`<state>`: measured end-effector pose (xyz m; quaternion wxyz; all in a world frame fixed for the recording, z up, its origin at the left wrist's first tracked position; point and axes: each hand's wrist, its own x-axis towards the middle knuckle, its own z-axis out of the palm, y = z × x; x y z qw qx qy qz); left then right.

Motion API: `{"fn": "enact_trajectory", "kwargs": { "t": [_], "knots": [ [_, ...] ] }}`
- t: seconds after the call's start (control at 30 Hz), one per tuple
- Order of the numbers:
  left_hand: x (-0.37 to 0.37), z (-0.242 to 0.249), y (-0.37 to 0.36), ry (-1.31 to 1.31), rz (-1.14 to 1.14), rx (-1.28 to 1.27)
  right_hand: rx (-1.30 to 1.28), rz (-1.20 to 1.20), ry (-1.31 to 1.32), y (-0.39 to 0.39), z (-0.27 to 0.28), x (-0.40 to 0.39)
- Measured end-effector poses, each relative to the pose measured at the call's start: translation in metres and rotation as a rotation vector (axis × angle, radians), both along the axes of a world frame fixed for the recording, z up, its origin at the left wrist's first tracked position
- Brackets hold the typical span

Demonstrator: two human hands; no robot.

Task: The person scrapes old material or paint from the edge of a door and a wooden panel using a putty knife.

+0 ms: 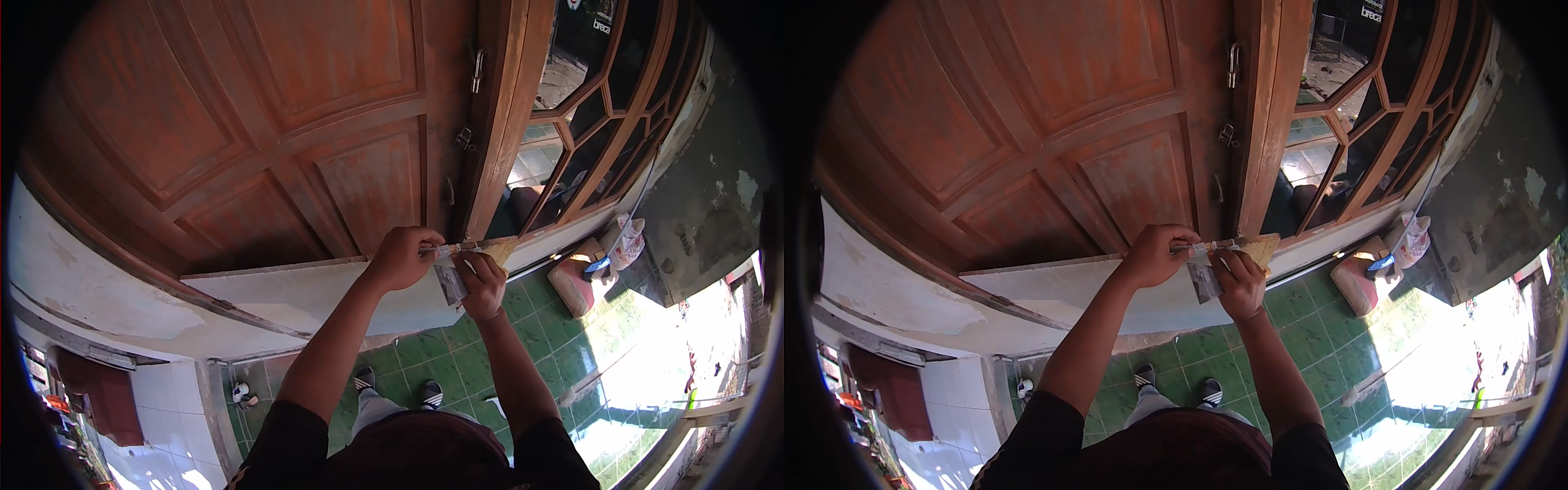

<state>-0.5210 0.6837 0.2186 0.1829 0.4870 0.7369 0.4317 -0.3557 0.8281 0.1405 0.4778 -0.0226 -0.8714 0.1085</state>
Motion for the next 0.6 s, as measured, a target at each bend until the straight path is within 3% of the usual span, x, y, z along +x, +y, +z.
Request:
{"fn": "enact_trajectory", "kwargs": {
  "t": [0.27,0.37,0.47,0.6],
  "knots": [
    [-0.003,-0.001,0.000,-0.043,-0.003,0.013,0.069,-0.095,-0.085,0.000,-0.013,-0.013],
    [-0.005,-0.002,-0.002,-0.149,-0.025,0.024,-0.004,0.012,-0.002,0.006,-0.023,-0.011],
    [0.005,0.006,-0.006,-0.103,-0.014,0.017,-0.140,0.034,0.007,-0.002,-0.009,0.013],
    [0.018,0.003,-0.010,0.036,-0.049,-0.020,-0.523,0.020,-0.075,0.006,0.028,0.053]
  ]
}}
